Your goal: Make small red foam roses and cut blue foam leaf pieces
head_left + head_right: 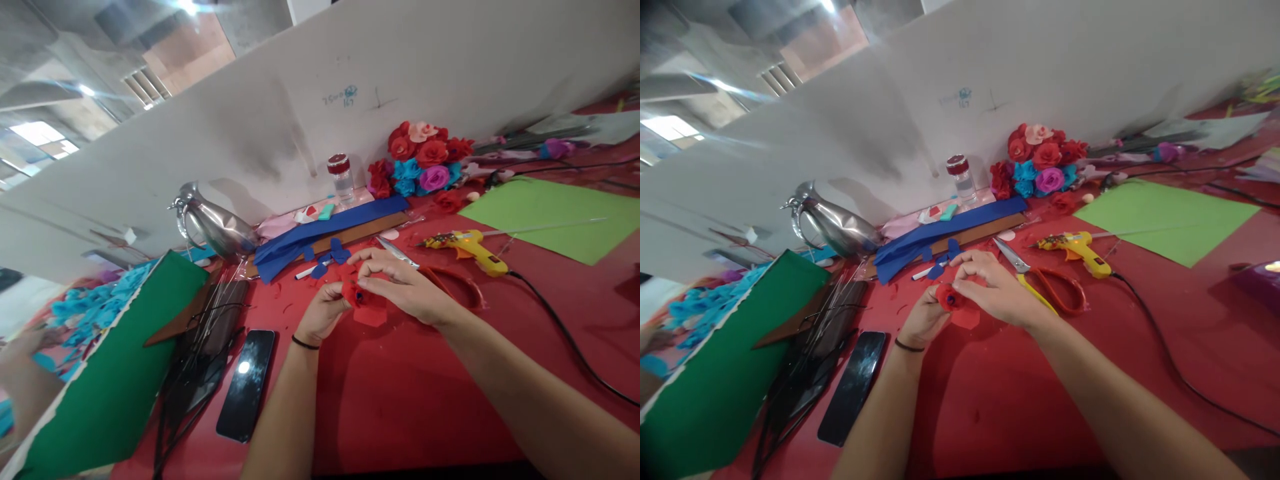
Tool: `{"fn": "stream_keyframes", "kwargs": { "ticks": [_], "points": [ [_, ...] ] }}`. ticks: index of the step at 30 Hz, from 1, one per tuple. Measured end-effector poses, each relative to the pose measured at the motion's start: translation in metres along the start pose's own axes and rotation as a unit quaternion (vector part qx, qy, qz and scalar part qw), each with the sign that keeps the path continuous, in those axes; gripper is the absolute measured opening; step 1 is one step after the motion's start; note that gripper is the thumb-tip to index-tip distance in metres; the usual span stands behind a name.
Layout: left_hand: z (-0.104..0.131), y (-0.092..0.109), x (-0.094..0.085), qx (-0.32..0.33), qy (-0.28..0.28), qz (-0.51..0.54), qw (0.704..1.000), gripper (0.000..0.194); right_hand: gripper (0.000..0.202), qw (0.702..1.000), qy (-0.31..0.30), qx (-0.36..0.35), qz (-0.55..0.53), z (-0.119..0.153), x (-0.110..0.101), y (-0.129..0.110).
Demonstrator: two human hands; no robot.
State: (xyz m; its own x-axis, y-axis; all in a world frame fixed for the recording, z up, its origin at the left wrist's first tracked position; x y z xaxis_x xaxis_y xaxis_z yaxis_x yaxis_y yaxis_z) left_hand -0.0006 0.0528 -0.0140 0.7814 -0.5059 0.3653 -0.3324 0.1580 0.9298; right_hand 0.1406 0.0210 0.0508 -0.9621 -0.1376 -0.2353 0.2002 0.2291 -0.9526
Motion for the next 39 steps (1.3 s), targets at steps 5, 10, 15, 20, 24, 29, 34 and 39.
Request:
{"fn": "stream_keyframes", "kwargs": {
  "ticks": [5, 10, 15, 20, 24, 29, 34, 39],
  "points": [
    [0.001, 0.002, 0.002, -0.005, 0.006, 0.004, 1.0, 0.03, 0.027, 0.998, 0.002, 0.022, -0.055, -0.002, 0.001, 0.008],
    [0.002, 0.004, 0.001, -0.005, 0.028, -0.006, 1.0, 0.033, 0.031, 0.997, 0.017, 0.022, -0.069, -0.003, 0.002, 0.009],
    [0.001, 0.003, -0.001, 0.003, 0.024, 0.002, 1.0, 0.033, 0.032, 0.999, 0.037, 0.013, -0.032, -0.001, 0.001, 0.006],
    [0.001, 0.004, -0.001, 0.009, 0.018, 0.005, 1.0, 0.032, 0.027, 0.999, 0.002, 0.015, -0.044, -0.001, 0.003, 0.004],
    [0.001, 0.006, 0.001, 0.008, 0.011, 0.009, 1.0, 0.029, 0.022, 0.999, 0.016, 0.005, -0.046, -0.001, 0.003, 0.005],
    [-0.001, 0.005, -0.002, 0.013, 0.024, -0.007, 1.0, 0.034, 0.029, 0.995, 0.053, 0.032, -0.085, -0.002, 0.001, 0.012],
    [-0.001, 0.004, -0.006, 0.024, 0.051, 0.001, 0.998, 0.033, 0.028, 0.994, 0.087, 0.028, -0.057, -0.001, 0.0, 0.011],
    [-0.001, 0.004, -0.005, 0.022, 0.052, 0.021, 0.998, 0.032, 0.028, 0.996, 0.079, 0.019, -0.04, 0.001, 0.003, 0.008]
  ]
}}
Point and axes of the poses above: each hand's wrist, its own z-axis away from the middle knuckle, its own x-axis out of the palm, y = z × x, the point moved 4 cm from there along -z, towards the middle knuckle, and after that the axes turned 4 degrees about x, right-handed, at the moved point
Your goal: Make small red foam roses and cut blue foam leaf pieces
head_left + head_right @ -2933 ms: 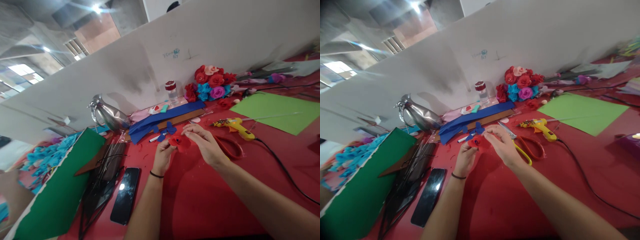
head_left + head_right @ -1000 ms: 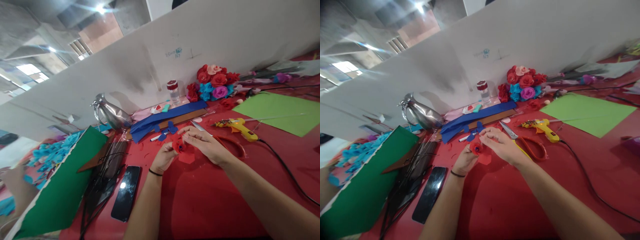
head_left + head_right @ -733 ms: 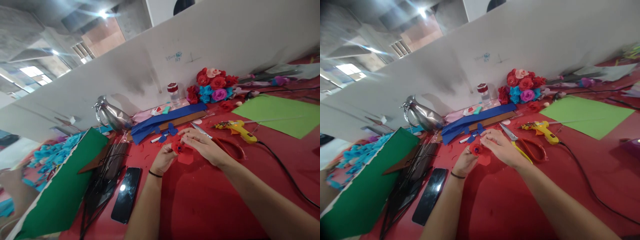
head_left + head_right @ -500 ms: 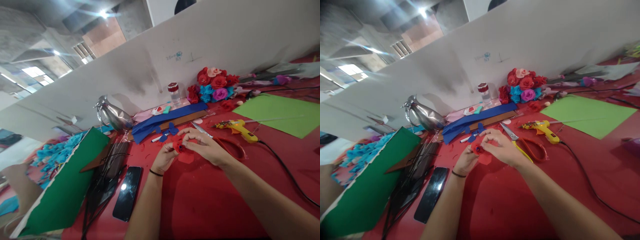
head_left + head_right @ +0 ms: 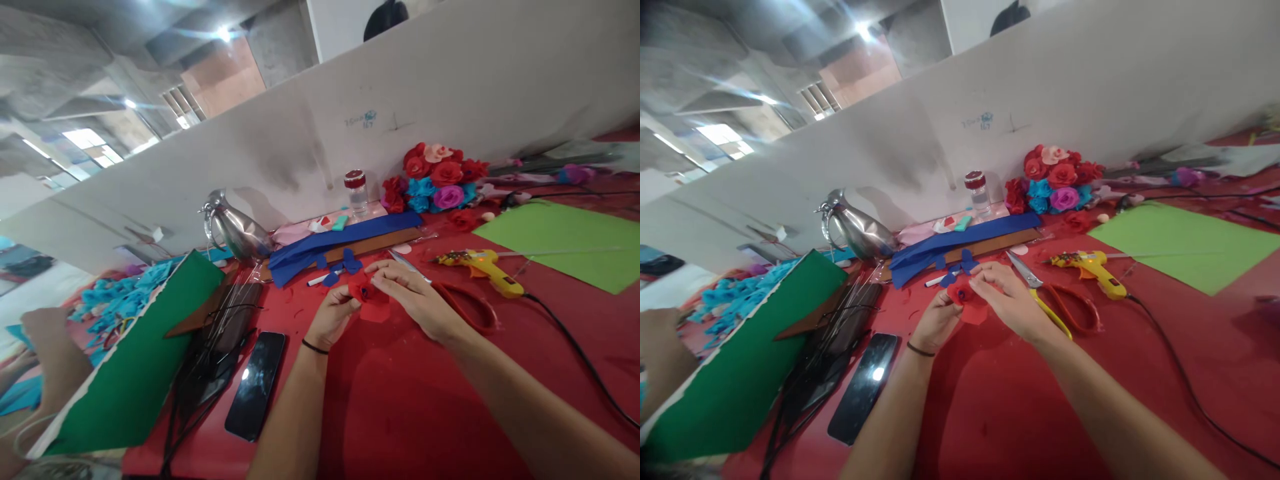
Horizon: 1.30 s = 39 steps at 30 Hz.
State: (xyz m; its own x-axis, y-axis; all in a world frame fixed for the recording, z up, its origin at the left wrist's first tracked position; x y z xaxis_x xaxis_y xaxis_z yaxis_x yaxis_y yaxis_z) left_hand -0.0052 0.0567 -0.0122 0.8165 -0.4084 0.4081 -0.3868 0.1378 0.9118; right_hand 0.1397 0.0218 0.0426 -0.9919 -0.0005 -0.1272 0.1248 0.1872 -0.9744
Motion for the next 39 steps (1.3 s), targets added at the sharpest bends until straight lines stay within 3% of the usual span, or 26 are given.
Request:
{"fn": "stream_keyframes", "kwargs": {
  "ticks": [4, 9, 13, 18, 20, 23, 26, 28, 30, 33, 36, 39],
  "points": [
    [-0.002, 0.003, -0.001, 0.02, 0.029, 0.01, 0.999, 0.031, 0.019, 0.999, -0.003, -0.022, 0.044, 0.0, 0.001, -0.001],
    [-0.003, 0.008, -0.002, 0.045, 0.067, 0.009, 0.997, 0.033, 0.014, 0.997, 0.035, -0.029, 0.055, -0.001, -0.003, 0.002],
    [-0.004, 0.009, -0.004, 0.068, 0.098, 0.001, 0.993, 0.028, 0.016, 0.995, 0.099, 0.019, -0.004, -0.002, -0.004, 0.01],
    [-0.006, 0.009, -0.007, 0.097, 0.117, -0.014, 0.988, 0.022, 0.023, 0.996, 0.052, 0.072, -0.001, -0.004, 0.007, 0.019],
    [-0.006, 0.01, -0.008, 0.105, 0.131, -0.013, 0.986, 0.02, 0.023, 0.994, 0.07, 0.076, 0.018, -0.006, 0.004, 0.023],
    [-0.005, 0.01, -0.01, 0.108, 0.141, -0.005, 0.984, 0.02, 0.02, 0.988, 0.074, 0.058, 0.125, -0.008, -0.002, 0.031],
    [-0.006, 0.009, -0.009, 0.112, 0.135, -0.012, 0.984, 0.018, 0.004, 0.952, 0.087, 0.021, 0.293, -0.009, -0.004, 0.038],
    [-0.005, 0.009, -0.007, 0.12, 0.136, -0.027, 0.983, 0.017, 0.02, 0.936, 0.11, -0.027, 0.333, -0.009, -0.002, 0.036],
    [-0.005, 0.01, -0.004, 0.133, 0.137, -0.045, 0.981, 0.016, 0.028, 0.952, 0.096, -0.063, 0.283, -0.008, 0.004, 0.031],
    [-0.003, 0.011, 0.001, 0.169, 0.131, -0.071, 0.974, 0.014, 0.024, 0.991, 0.042, -0.043, 0.123, -0.005, 0.014, 0.025],
    [-0.001, 0.011, 0.007, 0.198, 0.117, -0.09, 0.969, 0.014, 0.017, 0.998, 0.036, -0.039, 0.036, -0.001, 0.02, 0.018],
    [0.0, 0.012, 0.012, 0.19, 0.104, -0.089, 0.972, 0.013, 0.004, 0.994, 0.073, -0.068, 0.041, 0.002, 0.019, 0.013]
  ]
}}
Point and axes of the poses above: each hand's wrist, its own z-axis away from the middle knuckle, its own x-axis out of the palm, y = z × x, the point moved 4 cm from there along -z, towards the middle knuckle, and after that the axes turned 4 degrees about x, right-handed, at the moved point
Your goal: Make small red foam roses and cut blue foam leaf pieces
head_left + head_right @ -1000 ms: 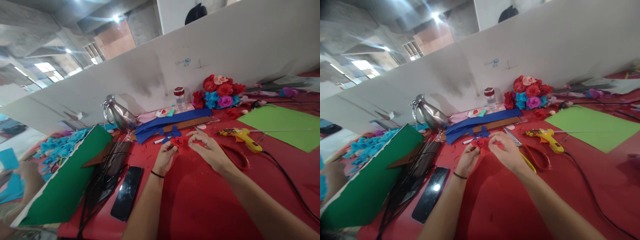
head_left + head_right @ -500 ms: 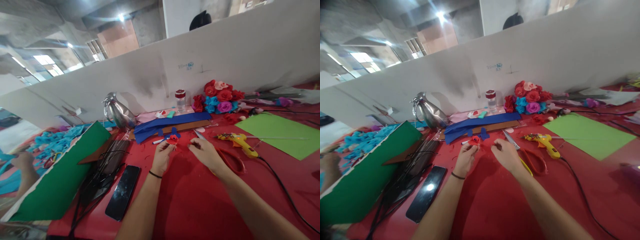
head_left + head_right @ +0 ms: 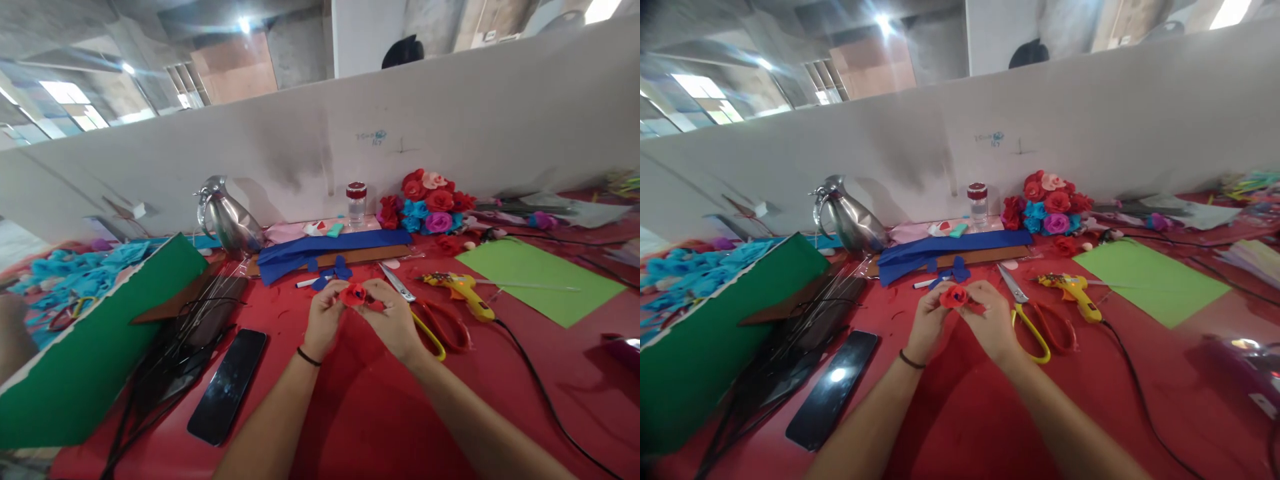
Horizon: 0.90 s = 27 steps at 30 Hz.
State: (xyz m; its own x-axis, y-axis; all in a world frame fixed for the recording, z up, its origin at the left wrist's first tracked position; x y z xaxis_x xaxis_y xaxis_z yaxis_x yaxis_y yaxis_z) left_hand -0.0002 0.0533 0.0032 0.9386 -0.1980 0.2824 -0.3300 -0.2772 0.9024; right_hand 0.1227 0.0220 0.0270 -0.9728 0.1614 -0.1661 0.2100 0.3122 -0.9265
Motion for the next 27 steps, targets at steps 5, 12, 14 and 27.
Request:
{"fn": "stream_keyframes", "kwargs": {
  "ticks": [5, 12, 14, 27],
  "points": [
    [0.003, 0.0, 0.003, -0.039, -0.025, -0.002, 0.999, 0.011, 0.009, 1.0, 0.012, -0.001, -0.011, 0.0, -0.001, -0.001],
    [0.007, -0.006, 0.008, -0.067, -0.026, 0.013, 0.997, 0.016, 0.016, 0.998, 0.058, 0.022, -0.015, -0.003, -0.003, -0.005],
    [0.008, -0.007, 0.01, -0.058, -0.034, -0.026, 0.997, 0.019, 0.015, 0.997, 0.068, 0.038, -0.024, -0.004, -0.004, -0.003],
    [0.001, -0.016, -0.015, 0.102, 0.069, -0.427, 0.896, 0.023, 0.013, 0.94, 0.21, -0.208, 0.172, -0.041, -0.061, -0.026]
  ]
}}
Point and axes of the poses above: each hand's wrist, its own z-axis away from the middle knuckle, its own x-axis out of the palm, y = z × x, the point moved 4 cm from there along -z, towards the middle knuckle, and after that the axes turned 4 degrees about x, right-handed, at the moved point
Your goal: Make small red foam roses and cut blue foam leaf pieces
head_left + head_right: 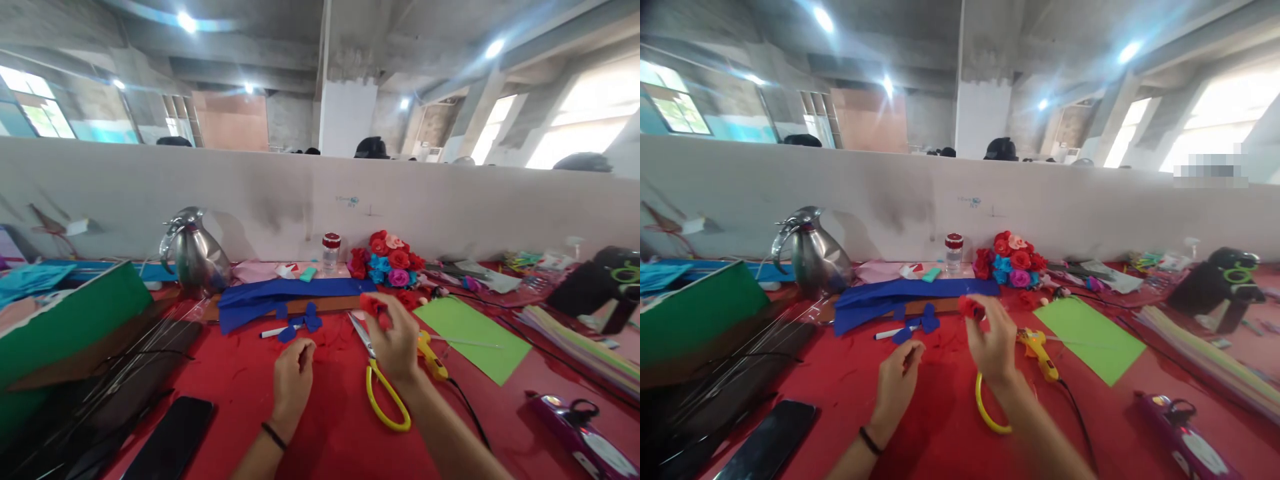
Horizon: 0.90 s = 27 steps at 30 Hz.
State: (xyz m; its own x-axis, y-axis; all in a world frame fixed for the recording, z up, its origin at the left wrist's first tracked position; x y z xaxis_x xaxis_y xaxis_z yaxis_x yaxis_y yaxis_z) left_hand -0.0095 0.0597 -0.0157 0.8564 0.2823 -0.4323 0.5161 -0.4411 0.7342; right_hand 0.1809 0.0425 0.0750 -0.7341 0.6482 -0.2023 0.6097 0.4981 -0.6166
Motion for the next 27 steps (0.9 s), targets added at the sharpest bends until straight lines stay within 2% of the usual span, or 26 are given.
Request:
{"fn": "stream_keyframes", "kwargs": {
  "ticks": [3, 5, 7, 9, 12, 14, 17, 19, 22, 27],
  "points": [
    [0.003, 0.003, 0.0, 0.115, 0.028, -0.087, 0.989, 0.022, 0.022, 0.995, 0.053, 0.064, 0.061, -0.054, -0.011, 0.041],
    [0.005, 0.009, 0.003, 0.167, 0.035, -0.116, 0.979, 0.023, 0.027, 0.985, 0.068, 0.077, 0.138, -0.087, -0.011, 0.064],
    [0.007, 0.015, 0.005, 0.196, 0.034, -0.125, 0.972, 0.024, 0.028, 0.973, 0.023, 0.072, 0.216, -0.112, 0.002, 0.082],
    [0.008, 0.019, 0.007, 0.21, 0.033, -0.128, 0.969, 0.024, 0.027, 0.962, -0.048, 0.064, 0.263, -0.127, 0.024, 0.097],
    [0.009, 0.02, 0.009, 0.215, 0.026, -0.134, 0.967, 0.026, 0.023, 0.947, -0.118, 0.082, 0.288, -0.138, 0.058, 0.123],
    [0.008, 0.019, 0.01, 0.21, 0.021, -0.138, 0.968, 0.028, 0.024, 0.928, -0.142, 0.125, 0.32, -0.142, 0.073, 0.144],
    [0.008, 0.018, 0.011, 0.208, 0.029, -0.135, 0.968, 0.029, 0.03, 0.892, -0.152, 0.204, 0.374, -0.143, 0.082, 0.172],
    [0.008, 0.019, 0.012, 0.209, 0.035, -0.131, 0.968, 0.029, 0.032, 0.872, -0.161, 0.231, 0.4, -0.142, 0.084, 0.183],
    [0.008, 0.02, 0.014, 0.206, 0.029, -0.125, 0.97, 0.027, 0.035, 0.857, -0.182, 0.232, 0.423, -0.143, 0.088, 0.183],
    [0.008, 0.022, 0.013, 0.195, 0.015, -0.119, 0.974, 0.027, 0.048, 0.849, -0.202, 0.2, 0.446, -0.146, 0.097, 0.168]
  ]
}}
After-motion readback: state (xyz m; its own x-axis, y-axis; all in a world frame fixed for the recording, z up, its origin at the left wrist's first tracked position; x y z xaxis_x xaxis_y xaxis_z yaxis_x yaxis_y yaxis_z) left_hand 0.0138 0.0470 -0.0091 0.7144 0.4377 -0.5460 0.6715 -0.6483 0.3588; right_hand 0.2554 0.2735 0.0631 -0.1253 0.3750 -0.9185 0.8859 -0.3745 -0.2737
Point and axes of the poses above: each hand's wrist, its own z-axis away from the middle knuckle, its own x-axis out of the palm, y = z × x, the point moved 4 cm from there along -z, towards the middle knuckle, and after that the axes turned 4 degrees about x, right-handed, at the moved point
